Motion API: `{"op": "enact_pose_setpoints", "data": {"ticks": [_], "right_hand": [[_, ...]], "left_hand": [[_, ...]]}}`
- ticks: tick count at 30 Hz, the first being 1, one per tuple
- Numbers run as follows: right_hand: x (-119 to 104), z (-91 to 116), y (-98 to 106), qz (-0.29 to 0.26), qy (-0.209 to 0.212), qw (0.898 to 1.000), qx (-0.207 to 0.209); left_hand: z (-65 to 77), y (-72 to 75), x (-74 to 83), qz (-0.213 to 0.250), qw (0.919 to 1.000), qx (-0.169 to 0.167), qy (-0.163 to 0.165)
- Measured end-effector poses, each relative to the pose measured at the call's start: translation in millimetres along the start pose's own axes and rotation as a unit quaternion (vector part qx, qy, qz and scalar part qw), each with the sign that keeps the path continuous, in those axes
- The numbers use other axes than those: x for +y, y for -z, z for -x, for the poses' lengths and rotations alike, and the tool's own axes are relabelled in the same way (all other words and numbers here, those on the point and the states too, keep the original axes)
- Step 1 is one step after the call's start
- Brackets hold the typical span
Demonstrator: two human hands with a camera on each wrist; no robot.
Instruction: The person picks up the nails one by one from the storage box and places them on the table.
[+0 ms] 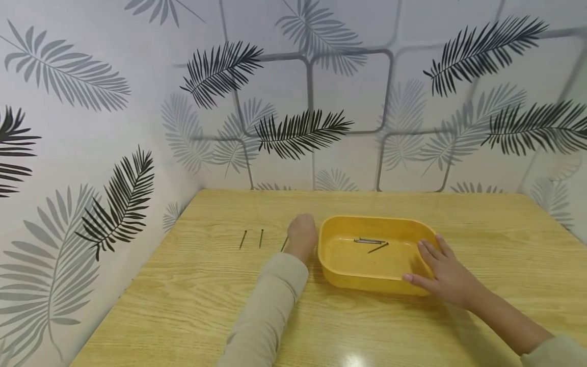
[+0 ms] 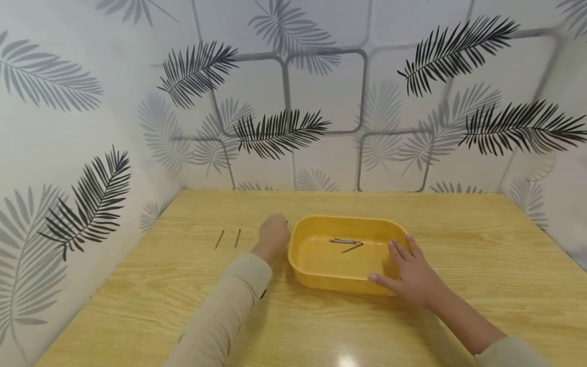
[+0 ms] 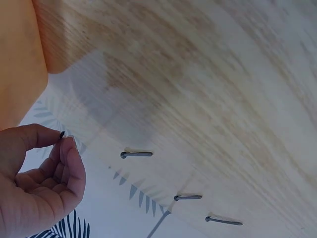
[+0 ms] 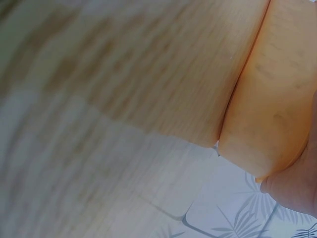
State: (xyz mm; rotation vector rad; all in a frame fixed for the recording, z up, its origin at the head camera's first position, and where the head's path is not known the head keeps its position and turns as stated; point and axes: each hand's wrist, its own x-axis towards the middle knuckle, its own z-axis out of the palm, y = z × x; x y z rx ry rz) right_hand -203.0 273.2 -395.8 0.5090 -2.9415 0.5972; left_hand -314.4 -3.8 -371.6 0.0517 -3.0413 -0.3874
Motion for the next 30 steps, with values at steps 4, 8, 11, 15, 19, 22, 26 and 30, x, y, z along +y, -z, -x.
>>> {"op": "enact_pose_setpoints", "data": {"ticks": [4,8,11,15,19,22,26,30], "right_hand": [[0.5,0.1,-1.0,0.004,-0.001,1.0,0.0],[0.3,0.3,-1.0,0.004,-0.001,1.0,0.001],[0.2,0.4,-0.8,0.005,-0.001,1.0,0.0],[0.2,0.3,-0.3,0.007,-0.001,1.0,0.0],[-0.2,0.5,-0.2,0.007,-0.001,1.0,0.001],[-0.4,0.6,-0.2,0.007,0.0,1.0,0.001],[-0.6,0.7,0.1,0.009,0.0,1.0,0.001],[-0.5,0.5,0.1,0.006,0.0,1.0,-0.001]], "left_hand": [[3.8,-3.5,-3.0,0.007,0.9999,0.003,-0.009],[5.6,-7.1,-5.6,0.0,0.9997,0.008,-0.023],[5.7,-10.3,-7.6,0.001,0.9996,0.01,-0.027],[5.5,-13.3,-9.7,0.004,0.9997,0.003,-0.025],[5.3,-15.9,-11.3,0.015,0.9998,-0.001,-0.016],[5.6,-17.4,-12.1,0.022,0.9997,-0.004,-0.012],[6.5,-18.8,-12.9,0.018,0.9997,-0.005,-0.015],[7.7,-20.1,-13.9,0.019,0.9995,0.003,-0.024]]}}
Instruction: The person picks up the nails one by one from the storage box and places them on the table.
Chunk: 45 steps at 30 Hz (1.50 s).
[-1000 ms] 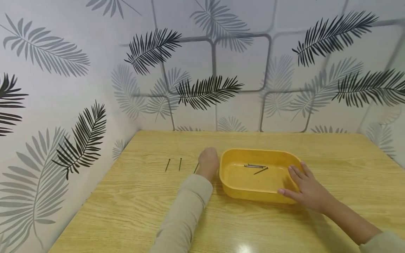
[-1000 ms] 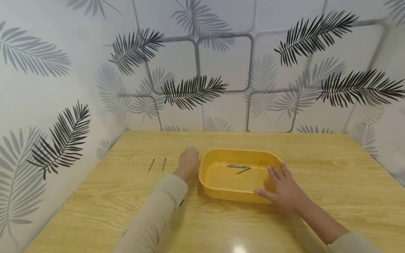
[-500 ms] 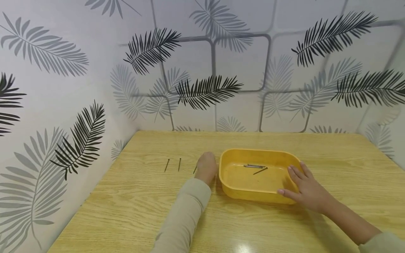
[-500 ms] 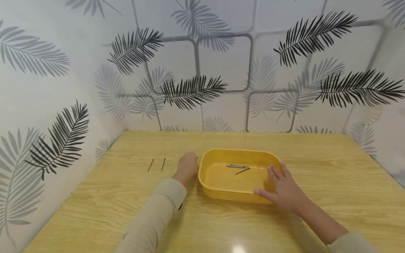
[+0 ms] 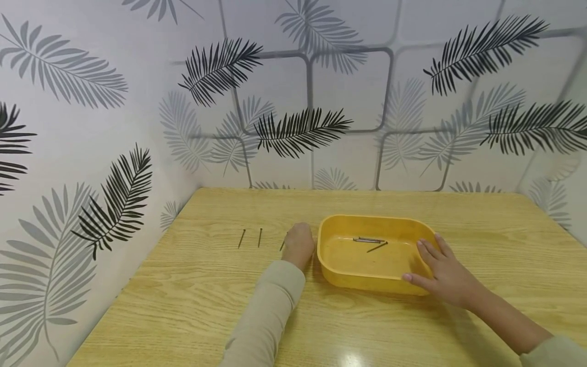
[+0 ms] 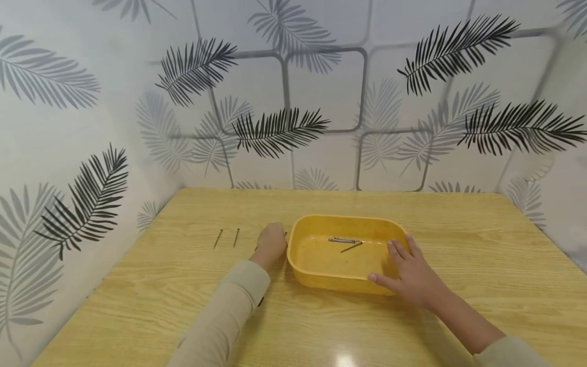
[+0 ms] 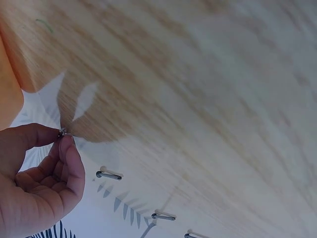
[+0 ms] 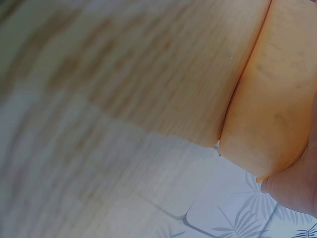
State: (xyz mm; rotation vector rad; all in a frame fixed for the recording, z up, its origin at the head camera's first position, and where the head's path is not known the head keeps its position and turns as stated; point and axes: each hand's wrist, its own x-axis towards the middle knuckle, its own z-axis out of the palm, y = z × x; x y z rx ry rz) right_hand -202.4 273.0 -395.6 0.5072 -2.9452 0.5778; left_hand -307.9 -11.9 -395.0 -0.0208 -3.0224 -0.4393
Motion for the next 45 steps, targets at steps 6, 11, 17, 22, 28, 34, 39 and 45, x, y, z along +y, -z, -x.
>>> {"op": "enact_pose_setpoints", "data": {"ticks": [6,11,17,22,28,34,39,45], "right_hand": [[0.3,-0.2,-0.1,-0.002,-0.001,1.0,0.0],[0.1,-0.2,-0.4,-0.001,0.0,1.0,0.001],[-0.2,0.1,-1.0,0.003,0.001,1.0,0.001],[-0.4,-0.3,-0.3,0.001,0.003,1.0,0.002],[-1.0,-1.3,0.9,-0.004,0.004,1.0,0.0],[-1.6,-0.1,2.9,-0.019,-0.001,1.0,-0.008],[-1.4,0.6,4.2,-0.024,-0.004,1.0,-0.017],[-0.1,-0.1,5.7,-0.004,-0.002,1.0,-0.017]], "left_hand": [[1.0,-0.7,-1.1,-0.002,0.9999,0.014,-0.008],[-0.4,-3.6,-1.1,-0.001,0.9998,0.017,-0.002],[-3.2,-4.4,-1.4,0.003,0.9999,0.002,0.015],[-2.4,-2.3,-2.2,-0.008,0.9999,0.009,0.007],[-2.5,3.2,-2.9,-0.005,1.0,0.008,-0.003],[-4.8,11.2,-0.8,-0.019,0.9998,0.011,-0.001],[-8.1,18.0,-1.0,-0.016,0.9997,0.016,0.008],[-11.1,25.1,0.5,-0.012,0.9998,0.007,0.013]]}}
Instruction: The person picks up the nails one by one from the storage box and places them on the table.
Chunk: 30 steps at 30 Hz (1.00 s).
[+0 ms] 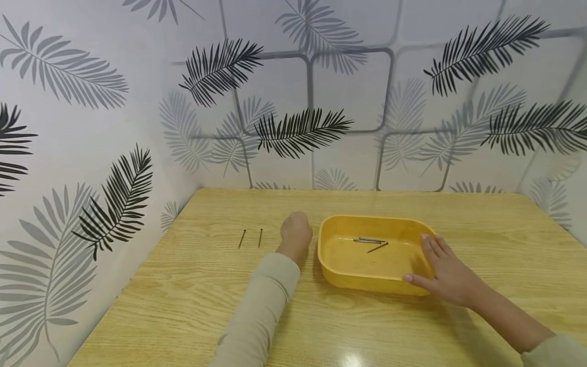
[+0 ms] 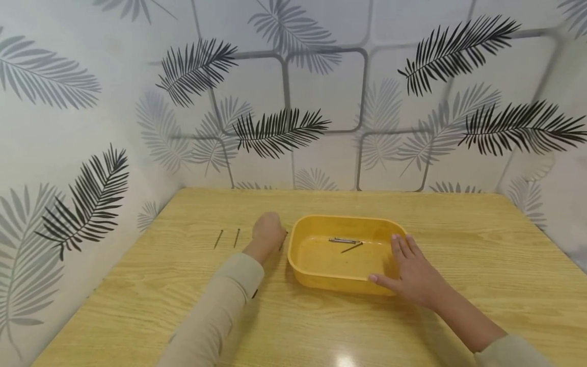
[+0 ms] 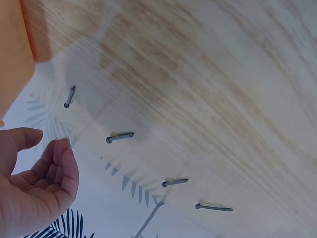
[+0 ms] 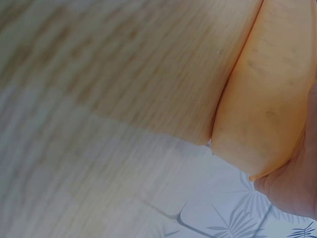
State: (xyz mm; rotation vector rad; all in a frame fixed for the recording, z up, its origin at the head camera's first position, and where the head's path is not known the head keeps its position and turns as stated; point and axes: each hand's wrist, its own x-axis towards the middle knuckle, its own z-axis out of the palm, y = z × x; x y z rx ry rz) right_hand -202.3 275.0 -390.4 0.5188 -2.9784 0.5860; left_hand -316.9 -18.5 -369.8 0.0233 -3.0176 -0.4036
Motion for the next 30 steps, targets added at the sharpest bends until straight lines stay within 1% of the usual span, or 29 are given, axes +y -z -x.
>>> {"op": "enact_pose_setpoints", "data": {"ticks": [7,11,14,17,20,25,30], "right_hand": [[3.6,-0.6,0.1,0.045,0.013,0.999,0.009],[5.7,-1.7,0.1,0.056,0.017,0.998,0.009],[6.3,-1.8,0.2,0.059,0.018,0.998,0.008],[7.2,-1.6,0.5,0.056,0.021,0.998,0.006],[8.0,-1.6,0.5,0.054,0.026,0.998,0.006],[7.3,-2.2,0.7,0.056,0.032,0.998,0.006],[4.6,-3.2,1.2,0.054,0.036,0.998,0.008]], "left_hand": [[-3.0,6.1,3.4,0.002,0.9999,-0.009,0.006],[-5.2,8.4,6.5,0.011,0.9997,-0.016,0.017],[-7.1,10.0,9.5,0.008,0.9995,-0.024,0.02],[-8.2,11.9,13.2,0.0,0.9995,-0.029,0.013],[-7.7,14.1,17.6,-0.002,0.9997,-0.026,-0.003],[-3.9,15.8,27.4,0.005,0.9994,-0.024,-0.024],[0.2,15.5,39.7,-0.009,0.999,-0.022,-0.038]]}}
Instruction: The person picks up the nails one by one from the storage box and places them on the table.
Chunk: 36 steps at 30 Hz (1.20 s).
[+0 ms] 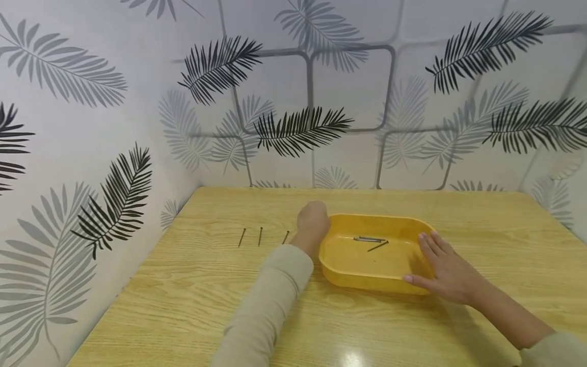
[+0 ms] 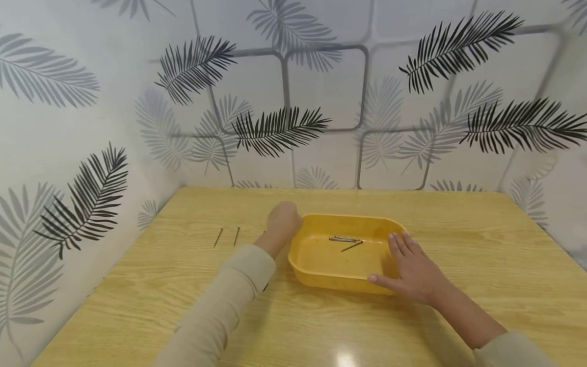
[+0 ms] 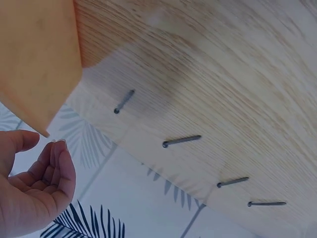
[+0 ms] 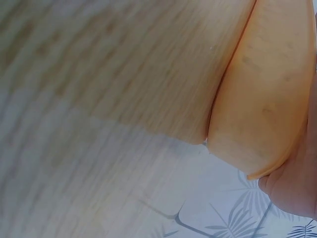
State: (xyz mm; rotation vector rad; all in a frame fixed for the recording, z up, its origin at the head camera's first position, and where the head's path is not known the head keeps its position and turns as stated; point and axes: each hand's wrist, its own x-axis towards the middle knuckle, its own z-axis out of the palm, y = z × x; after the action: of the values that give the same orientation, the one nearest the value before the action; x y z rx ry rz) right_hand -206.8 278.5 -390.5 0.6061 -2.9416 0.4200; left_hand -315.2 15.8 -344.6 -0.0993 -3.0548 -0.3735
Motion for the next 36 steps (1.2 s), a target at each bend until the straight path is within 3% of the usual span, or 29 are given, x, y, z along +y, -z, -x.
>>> {"op": "enact_pose_setpoints", "data": {"ticks": [9,18,24,28,36], "right_hand": [[-3.9,-3.0,2.2,0.001,-0.007,1.0,-0.002],[-2.6,-1.8,-0.6,-0.014,-0.011,1.0,-0.003],[-2.9,-0.2,-2.6,-0.019,-0.014,1.0,-0.001],[-1.5,1.0,-4.4,-0.019,-0.013,1.0,0.002],[0.9,2.2,-6.8,-0.024,-0.016,1.0,0.003]], "left_hand": [[-0.6,-0.7,14.5,-0.014,0.9997,0.019,-0.007],[14.2,-5.6,31.4,-0.034,0.995,0.046,-0.082],[19.2,-12.6,41.6,-0.028,0.9952,0.032,-0.088],[22.5,-15.3,47.9,-0.021,0.9967,0.002,-0.079],[23.9,-23.6,57.0,-0.014,0.9926,-0.062,-0.103]]}}
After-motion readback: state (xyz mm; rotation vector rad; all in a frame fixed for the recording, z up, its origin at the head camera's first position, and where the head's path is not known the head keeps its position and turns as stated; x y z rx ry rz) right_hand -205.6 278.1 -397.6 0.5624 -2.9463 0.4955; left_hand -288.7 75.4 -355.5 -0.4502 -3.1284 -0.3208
